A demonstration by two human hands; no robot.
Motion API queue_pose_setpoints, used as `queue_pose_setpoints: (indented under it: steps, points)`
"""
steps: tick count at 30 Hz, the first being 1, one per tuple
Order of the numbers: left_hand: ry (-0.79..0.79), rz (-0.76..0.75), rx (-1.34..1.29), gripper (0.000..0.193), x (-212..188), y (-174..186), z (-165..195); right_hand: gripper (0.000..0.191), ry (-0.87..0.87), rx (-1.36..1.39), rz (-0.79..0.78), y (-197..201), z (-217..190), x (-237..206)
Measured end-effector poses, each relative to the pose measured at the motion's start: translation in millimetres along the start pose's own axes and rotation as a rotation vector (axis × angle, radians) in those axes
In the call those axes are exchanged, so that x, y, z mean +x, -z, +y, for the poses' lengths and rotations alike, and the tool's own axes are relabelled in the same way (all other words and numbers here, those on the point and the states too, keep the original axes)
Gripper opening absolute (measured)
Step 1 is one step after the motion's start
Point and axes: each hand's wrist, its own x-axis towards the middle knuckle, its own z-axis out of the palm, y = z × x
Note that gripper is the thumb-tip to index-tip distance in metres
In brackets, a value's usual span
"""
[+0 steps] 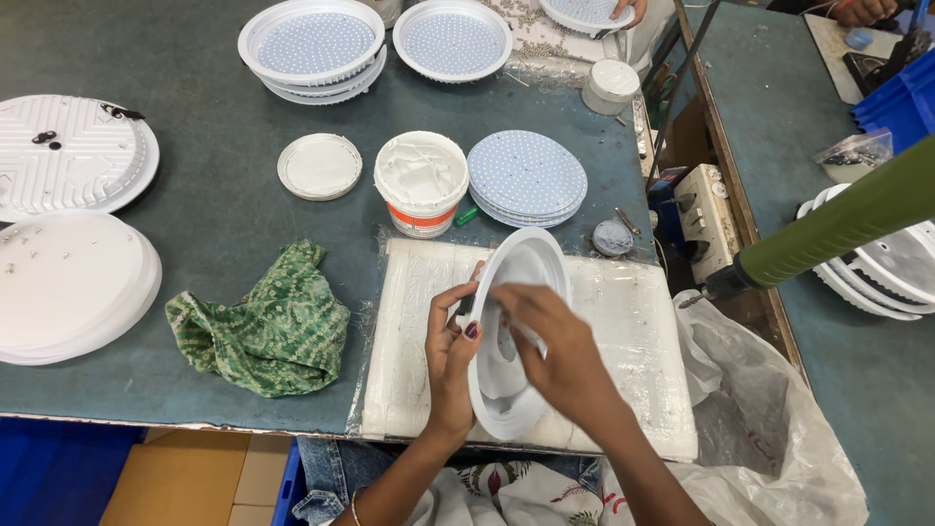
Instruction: The person holds round LED light panels and uses a flat metal scraper to spread white paste from a bucket onto the panel rims and backs, working one panel at a time. They set finished panels aside, pick up new ones, and briefly wipe the scraper on a cloth between panels.
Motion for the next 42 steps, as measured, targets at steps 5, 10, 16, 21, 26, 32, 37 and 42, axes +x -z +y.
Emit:
queue_pose_setpoints:
  steps: [5,10,16,21,26,32,37,42]
  points:
    - [0.003,0.029,0.048,0.05,14,4,-2,0.061,0.142,-0.027,-0.169,-12,2,-40]
    - [0.049,0.1,0.005,0.048,21,4,-4,0.059,0.158,0.053,-0.243,-6,21,-60]
    - [0.047,0.032,-0.028,0.049,19,-1,-3,0.042,-0.017,0.029,0.109,6,37,4]
    - [0.036,-0.005,-0.068,0.049,25,-1,-4,0.043,0.026,-0.007,0.119,-9,12,12]
    - [0.09,0.094,-0.067,0.041,34,3,-9,0.05,0.206,-0.137,-0.082,-16,5,-32]
    - [0.145,0.13,-0.104,0.04,34,1,-15,0.055,0.295,-0.238,-0.253,0,56,-73]
    - [0.102,0.079,-0.093,0.042,31,-6,-16,0.058,0.166,-0.199,-0.242,23,96,-85]
    - [0.093,0.083,-0.019,0.044,24,-15,-12,0.051,-0.243,0.083,-0.022,19,100,-77]
